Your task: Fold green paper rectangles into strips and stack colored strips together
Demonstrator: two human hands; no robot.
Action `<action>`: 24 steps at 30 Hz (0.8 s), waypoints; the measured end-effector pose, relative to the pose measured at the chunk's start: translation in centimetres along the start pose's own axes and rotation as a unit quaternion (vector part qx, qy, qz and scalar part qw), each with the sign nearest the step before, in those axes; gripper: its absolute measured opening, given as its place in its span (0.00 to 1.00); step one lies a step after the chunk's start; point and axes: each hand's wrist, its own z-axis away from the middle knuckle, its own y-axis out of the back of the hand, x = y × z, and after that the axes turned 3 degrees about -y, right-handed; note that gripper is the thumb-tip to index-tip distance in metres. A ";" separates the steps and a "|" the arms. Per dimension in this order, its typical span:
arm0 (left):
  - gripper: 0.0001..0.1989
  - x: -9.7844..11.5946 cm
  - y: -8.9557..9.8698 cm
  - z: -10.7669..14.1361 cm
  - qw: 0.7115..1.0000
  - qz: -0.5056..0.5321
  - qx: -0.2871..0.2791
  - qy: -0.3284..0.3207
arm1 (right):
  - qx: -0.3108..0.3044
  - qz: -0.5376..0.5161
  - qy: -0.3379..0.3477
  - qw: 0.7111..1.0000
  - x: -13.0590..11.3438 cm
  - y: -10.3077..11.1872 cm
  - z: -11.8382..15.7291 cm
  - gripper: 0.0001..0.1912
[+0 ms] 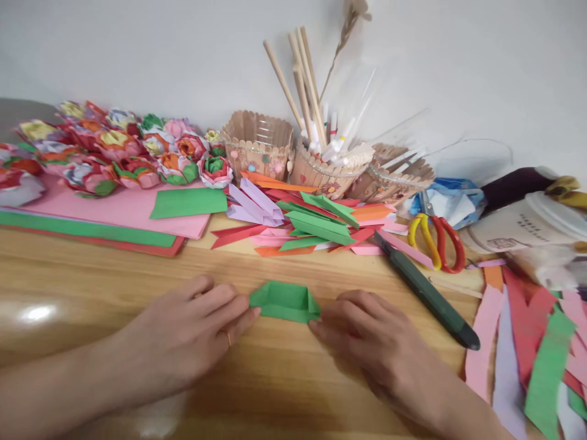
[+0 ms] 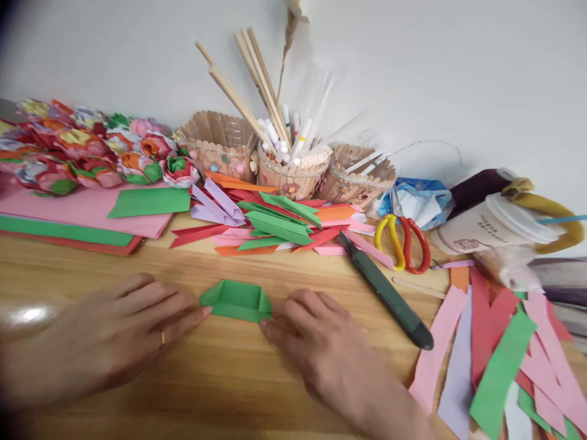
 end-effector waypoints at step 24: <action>0.15 -2.5 -2.9 -1.7 0.952 0.299 0.032 0.065 | 0.109 0.063 -0.002 0.992 -0.9 -2.8 -1.5 0.13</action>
